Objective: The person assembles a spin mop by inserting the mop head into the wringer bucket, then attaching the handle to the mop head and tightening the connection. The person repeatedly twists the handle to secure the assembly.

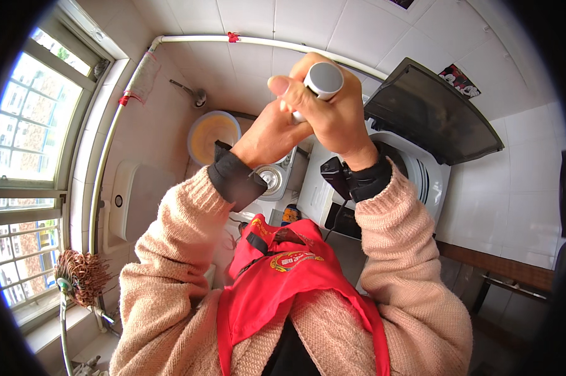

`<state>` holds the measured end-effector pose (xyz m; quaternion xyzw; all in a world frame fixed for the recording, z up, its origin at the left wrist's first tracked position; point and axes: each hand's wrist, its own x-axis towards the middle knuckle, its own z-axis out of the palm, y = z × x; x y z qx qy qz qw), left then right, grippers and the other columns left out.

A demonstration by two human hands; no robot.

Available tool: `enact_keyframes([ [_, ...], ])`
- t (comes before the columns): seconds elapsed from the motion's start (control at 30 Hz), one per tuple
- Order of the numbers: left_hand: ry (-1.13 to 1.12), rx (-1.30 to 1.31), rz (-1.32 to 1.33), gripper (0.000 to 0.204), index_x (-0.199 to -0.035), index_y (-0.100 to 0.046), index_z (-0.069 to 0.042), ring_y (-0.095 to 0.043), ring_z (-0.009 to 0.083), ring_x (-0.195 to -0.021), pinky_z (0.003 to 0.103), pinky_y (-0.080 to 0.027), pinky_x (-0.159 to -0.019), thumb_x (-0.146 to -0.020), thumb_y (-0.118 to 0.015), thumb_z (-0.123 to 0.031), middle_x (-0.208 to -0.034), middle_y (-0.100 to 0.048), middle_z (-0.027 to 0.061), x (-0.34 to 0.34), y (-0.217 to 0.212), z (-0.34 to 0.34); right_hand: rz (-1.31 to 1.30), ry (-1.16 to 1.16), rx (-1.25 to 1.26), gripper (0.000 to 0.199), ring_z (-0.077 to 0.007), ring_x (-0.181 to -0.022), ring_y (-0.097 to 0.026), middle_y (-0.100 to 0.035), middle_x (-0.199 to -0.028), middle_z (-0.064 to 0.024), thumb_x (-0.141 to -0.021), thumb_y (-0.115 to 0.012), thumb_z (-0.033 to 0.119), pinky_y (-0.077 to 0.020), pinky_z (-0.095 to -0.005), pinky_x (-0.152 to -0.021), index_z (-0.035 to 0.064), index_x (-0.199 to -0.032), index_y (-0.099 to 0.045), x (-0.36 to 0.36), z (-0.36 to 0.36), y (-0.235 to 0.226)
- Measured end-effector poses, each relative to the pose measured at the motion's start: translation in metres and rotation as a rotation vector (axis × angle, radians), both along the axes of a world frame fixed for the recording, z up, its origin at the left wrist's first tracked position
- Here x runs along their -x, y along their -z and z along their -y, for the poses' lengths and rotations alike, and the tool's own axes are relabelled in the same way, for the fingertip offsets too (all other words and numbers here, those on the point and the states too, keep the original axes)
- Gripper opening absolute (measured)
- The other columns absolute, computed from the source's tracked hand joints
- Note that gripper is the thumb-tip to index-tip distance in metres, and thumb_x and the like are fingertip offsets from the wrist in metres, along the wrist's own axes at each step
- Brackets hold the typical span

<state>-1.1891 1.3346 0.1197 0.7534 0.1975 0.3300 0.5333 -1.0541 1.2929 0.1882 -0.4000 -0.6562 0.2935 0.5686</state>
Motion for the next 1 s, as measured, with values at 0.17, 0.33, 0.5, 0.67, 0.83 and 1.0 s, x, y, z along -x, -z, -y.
enact_keyframes([
  [0.17,-0.011,0.085,-0.001,0.031,-0.119,-0.057,-0.001,-0.057,0.0155,-0.105,0.033,-0.048,-0.091,-0.09,-0.064,-0.009,-0.11,-0.064,0.0082,-0.009,0.024,-0.012,-0.141,0.04,0.048,0.023,-0.0048,-0.056,-0.05,-0.053,-0.062,0.003,-0.088,-0.069,0.007,-0.0421,-0.0238,-0.053,0.006,-0.071,-0.053,0.012,-0.019,0.035],
  [0.33,0.017,0.057,0.055,0.024,-0.113,-0.056,-0.002,-0.057,0.0152,-0.097,0.033,-0.049,-0.086,-0.091,-0.063,-0.009,-0.103,-0.063,0.0068,-0.009,0.084,-0.023,-0.099,0.13,0.171,0.025,-0.0056,-0.061,-0.048,-0.054,-0.066,0.0033,-0.087,-0.071,0.011,-0.0427,-0.0247,-0.058,0.0059,-0.072,-0.052,0.011,-0.026,0.1],
  [0.5,-0.045,0.051,-0.212,0.025,-0.109,-0.059,-0.001,-0.059,0.0263,-0.098,0.038,-0.048,-0.087,-0.084,-0.062,-0.002,-0.105,-0.063,0.0132,-0.007,0.145,-0.025,0.053,0.169,0.201,0.03,-0.0199,-0.06,-0.04,-0.049,-0.064,-0.0097,-0.088,-0.071,0.018,-0.0448,-0.0343,-0.058,0.0024,-0.078,-0.048,0.017,-0.019,0.149],
  [0.67,0.002,-0.02,-0.284,0.019,-0.106,-0.059,-0.001,-0.058,0.0222,-0.096,0.037,-0.049,-0.085,-0.088,-0.06,-0.003,-0.103,-0.063,0.0116,0.003,0.143,-0.021,0.082,0.09,0.31,0.024,-0.0108,-0.066,-0.048,-0.054,-0.068,-0.0022,-0.09,-0.071,0.02,-0.0455,-0.0293,-0.064,0.0046,-0.08,-0.054,0.021,-0.012,0.155],
  [0.83,0.028,0.053,-0.131,0.021,-0.111,-0.056,-0.001,-0.056,0.0164,-0.096,0.033,-0.049,-0.085,-0.091,-0.061,-0.003,-0.102,-0.062,0.009,0.011,0.047,-0.009,0.034,0.027,0.19,0.032,-0.0125,-0.058,-0.041,-0.05,-0.06,-0.0063,-0.087,-0.075,0.021,-0.0435,-0.0314,-0.055,0.0019,-0.074,-0.053,0.02,-0.005,0.066],
  [1.0,0.077,0.051,-0.075,0.024,-0.113,-0.056,-0.001,-0.056,0.0147,-0.095,0.033,-0.049,-0.085,-0.091,-0.063,-0.007,-0.102,-0.062,0.0066,0.014,-0.022,0.001,-0.013,-0.016,-0.012,0.02,-0.0058,-0.057,-0.051,-0.056,-0.063,0.0007,-0.087,-0.072,0.011,-0.042,-0.0234,-0.055,0.0048,-0.074,-0.057,0.013,0.003,-0.006],
])
